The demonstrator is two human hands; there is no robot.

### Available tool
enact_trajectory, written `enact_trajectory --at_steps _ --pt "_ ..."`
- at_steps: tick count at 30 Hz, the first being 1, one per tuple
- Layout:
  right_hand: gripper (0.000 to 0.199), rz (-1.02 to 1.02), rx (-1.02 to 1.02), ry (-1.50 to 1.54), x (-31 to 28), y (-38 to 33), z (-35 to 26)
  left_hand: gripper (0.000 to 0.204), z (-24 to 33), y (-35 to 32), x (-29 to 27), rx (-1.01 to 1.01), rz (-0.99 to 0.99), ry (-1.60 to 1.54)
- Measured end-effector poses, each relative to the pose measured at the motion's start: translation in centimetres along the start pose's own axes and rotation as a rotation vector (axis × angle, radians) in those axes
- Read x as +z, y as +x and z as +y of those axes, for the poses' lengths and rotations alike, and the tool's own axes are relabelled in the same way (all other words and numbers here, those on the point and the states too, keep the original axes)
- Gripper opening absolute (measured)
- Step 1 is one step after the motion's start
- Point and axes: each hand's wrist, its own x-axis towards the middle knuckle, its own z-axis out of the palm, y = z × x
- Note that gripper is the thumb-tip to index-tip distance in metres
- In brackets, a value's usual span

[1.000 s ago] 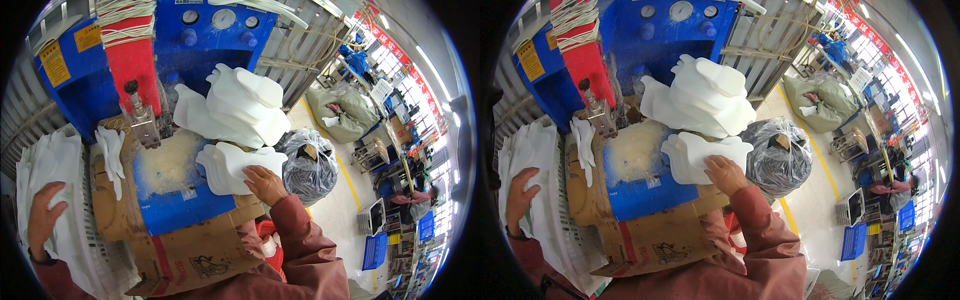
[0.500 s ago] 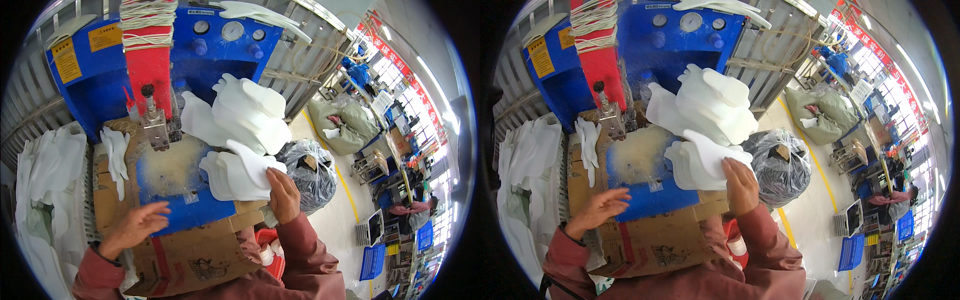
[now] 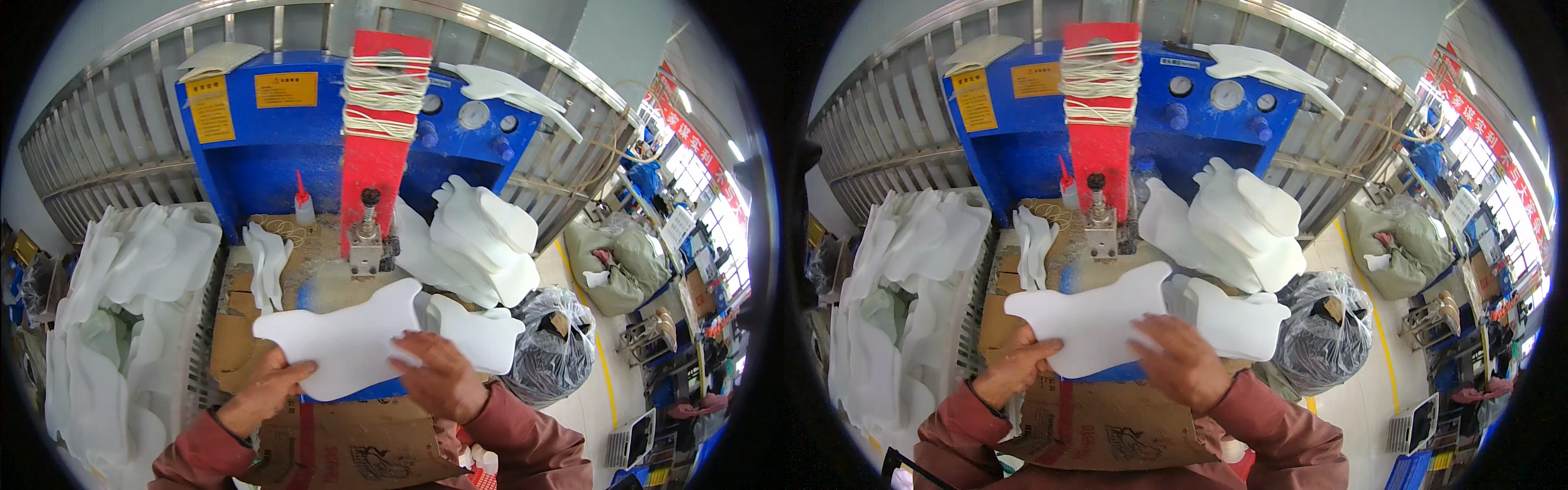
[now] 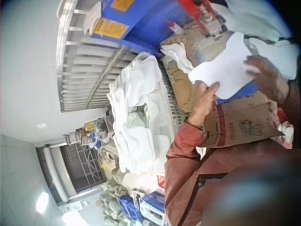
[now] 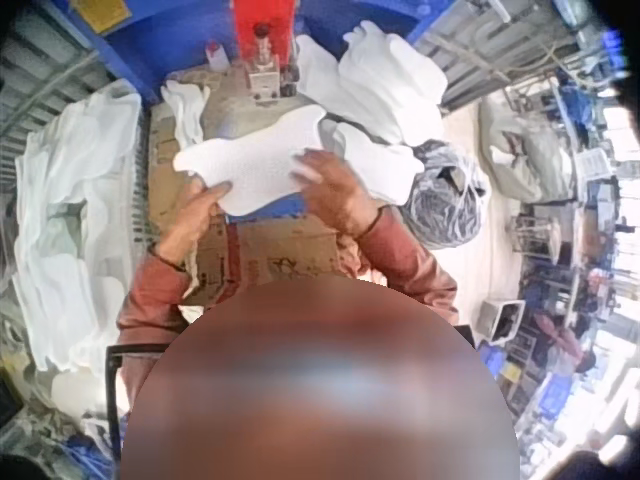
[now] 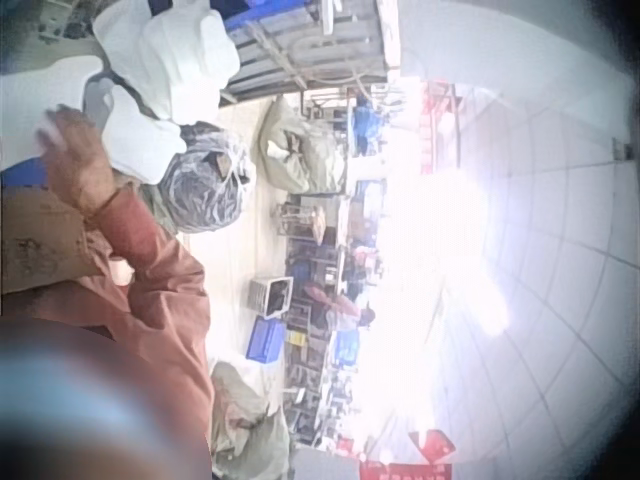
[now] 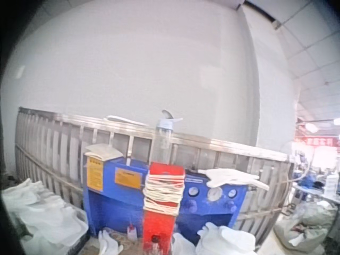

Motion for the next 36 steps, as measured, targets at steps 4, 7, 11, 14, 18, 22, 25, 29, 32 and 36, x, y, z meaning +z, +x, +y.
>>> enact_trajectory --at_steps 4,7,11,14,18,22,25,29,32,36 --pt "0.04 0.024 0.738 0.685 2.0 0.5 2.8 0.046 0.2 -0.6 -3.9 0.012 0.035 -0.015" --pt "0.041 -0.086 1.054 1.216 4.6 1.1 3.7 0.048 0.7 -1.2 -4.9 0.054 0.013 -0.062" --pt "0.039 -0.057 0.896 1.158 8.0 2.8 3.6 0.049 1.2 -1.6 -5.0 0.018 0.011 -0.027" --pt "0.039 0.08 0.797 1.225 9.1 3.8 3.1 0.049 1.3 -1.7 -5.2 0.046 0.037 0.001" --pt "0.05 0.116 0.915 1.263 9.2 4.5 2.6 0.051 1.6 -2.2 -6.3 0.106 0.083 -0.004" --pt "0.063 0.069 0.959 1.335 9.4 5.3 2.3 0.053 2.0 -2.7 -7.5 0.06 0.109 0.094" --pt "0.061 0.072 0.947 1.336 9.6 5.7 1.9 0.054 2.0 -3.1 -8.1 0.083 0.118 0.108" --pt "0.057 0.078 0.896 1.406 9.8 5.8 1.4 0.051 2.3 -3.4 -8.8 0.091 0.121 0.119" --pt "0.056 0.104 0.877 1.447 10.1 5.8 1.3 0.049 2.4 -3.3 -8.9 0.128 0.101 0.114" --pt "0.058 0.09 0.867 1.42 10.1 5.5 1.7 0.049 2.7 -3.0 -8.6 0.14 0.108 0.131"
